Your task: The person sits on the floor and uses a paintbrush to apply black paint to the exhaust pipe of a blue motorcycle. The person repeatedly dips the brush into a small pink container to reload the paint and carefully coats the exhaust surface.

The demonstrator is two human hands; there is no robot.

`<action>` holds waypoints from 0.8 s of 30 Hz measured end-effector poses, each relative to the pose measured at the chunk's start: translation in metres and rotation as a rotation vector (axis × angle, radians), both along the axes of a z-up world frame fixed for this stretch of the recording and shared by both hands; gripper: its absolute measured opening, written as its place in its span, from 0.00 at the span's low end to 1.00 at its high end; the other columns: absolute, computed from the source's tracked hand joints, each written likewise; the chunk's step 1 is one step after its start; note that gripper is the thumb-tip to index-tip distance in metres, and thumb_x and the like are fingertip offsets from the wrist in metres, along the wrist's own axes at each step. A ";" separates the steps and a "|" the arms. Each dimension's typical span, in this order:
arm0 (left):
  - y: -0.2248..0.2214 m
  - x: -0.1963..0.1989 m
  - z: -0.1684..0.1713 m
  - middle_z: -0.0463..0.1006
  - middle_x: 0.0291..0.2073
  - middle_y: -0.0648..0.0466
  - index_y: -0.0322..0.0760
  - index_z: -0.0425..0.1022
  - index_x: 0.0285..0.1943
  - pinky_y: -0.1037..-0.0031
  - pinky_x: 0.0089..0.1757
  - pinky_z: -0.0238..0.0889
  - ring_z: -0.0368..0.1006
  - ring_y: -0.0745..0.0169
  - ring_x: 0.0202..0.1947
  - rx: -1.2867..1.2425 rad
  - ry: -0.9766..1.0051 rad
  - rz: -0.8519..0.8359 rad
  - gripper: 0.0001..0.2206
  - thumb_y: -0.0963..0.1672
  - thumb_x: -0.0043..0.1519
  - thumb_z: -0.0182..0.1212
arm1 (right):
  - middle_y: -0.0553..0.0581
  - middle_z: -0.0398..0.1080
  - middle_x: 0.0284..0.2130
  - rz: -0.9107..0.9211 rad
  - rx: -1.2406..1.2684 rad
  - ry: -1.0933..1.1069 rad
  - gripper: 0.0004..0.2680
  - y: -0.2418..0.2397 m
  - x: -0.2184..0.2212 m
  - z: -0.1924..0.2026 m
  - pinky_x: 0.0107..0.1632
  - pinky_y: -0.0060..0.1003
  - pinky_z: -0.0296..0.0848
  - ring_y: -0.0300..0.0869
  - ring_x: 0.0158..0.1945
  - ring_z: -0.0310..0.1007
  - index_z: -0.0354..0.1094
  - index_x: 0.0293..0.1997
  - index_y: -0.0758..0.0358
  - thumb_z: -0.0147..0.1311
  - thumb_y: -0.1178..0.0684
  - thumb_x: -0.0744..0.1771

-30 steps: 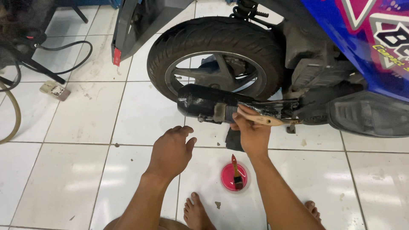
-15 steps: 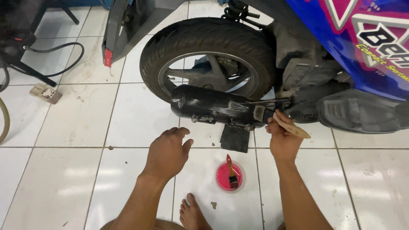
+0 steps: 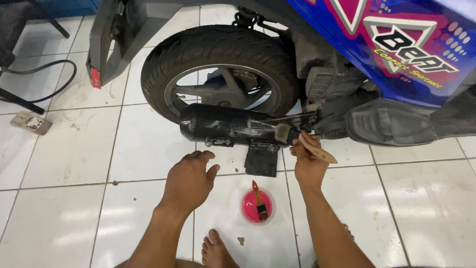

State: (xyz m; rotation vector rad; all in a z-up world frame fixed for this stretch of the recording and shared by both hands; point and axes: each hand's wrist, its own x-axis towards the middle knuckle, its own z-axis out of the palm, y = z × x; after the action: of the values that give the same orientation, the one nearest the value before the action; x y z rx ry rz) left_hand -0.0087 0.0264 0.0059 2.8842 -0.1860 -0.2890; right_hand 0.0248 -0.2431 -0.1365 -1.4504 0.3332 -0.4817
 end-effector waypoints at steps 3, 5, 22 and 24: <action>-0.003 0.001 -0.005 0.81 0.37 0.49 0.41 0.75 0.55 0.66 0.44 0.74 0.80 0.55 0.42 -0.009 -0.001 0.005 0.14 0.46 0.63 0.57 | 0.63 0.75 0.39 -0.057 -0.034 0.027 0.10 -0.010 -0.005 0.008 0.45 0.31 0.79 0.39 0.37 0.75 0.71 0.54 0.65 0.56 0.61 0.67; -0.005 0.001 -0.002 0.81 0.38 0.49 0.41 0.75 0.56 0.66 0.45 0.74 0.80 0.56 0.43 -0.005 0.001 -0.003 0.14 0.47 0.64 0.57 | 0.60 0.75 0.40 -0.035 0.067 -0.032 0.10 -0.001 -0.012 0.024 0.47 0.28 0.77 0.37 0.39 0.74 0.71 0.54 0.65 0.56 0.62 0.66; -0.014 0.002 -0.004 0.81 0.39 0.50 0.42 0.74 0.57 0.65 0.47 0.74 0.79 0.56 0.45 0.027 0.004 -0.042 0.15 0.49 0.64 0.56 | 0.66 0.74 0.48 0.032 -0.057 -0.185 0.12 0.003 -0.006 0.029 0.52 0.34 0.78 0.37 0.47 0.73 0.71 0.55 0.63 0.58 0.62 0.66; -0.015 0.003 -0.006 0.81 0.39 0.51 0.43 0.74 0.57 0.67 0.47 0.74 0.79 0.57 0.44 0.060 -0.001 -0.046 0.15 0.49 0.64 0.56 | 0.68 0.73 0.49 0.007 0.212 -0.165 0.13 -0.013 0.002 0.026 0.53 0.33 0.76 0.42 0.52 0.72 0.67 0.60 0.66 0.53 0.62 0.67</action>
State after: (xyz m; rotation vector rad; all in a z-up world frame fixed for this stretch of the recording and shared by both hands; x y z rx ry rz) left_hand -0.0060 0.0116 0.0002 2.9427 -0.2489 -0.3060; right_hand 0.0271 -0.2559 -0.1108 -1.1974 0.2394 -0.5399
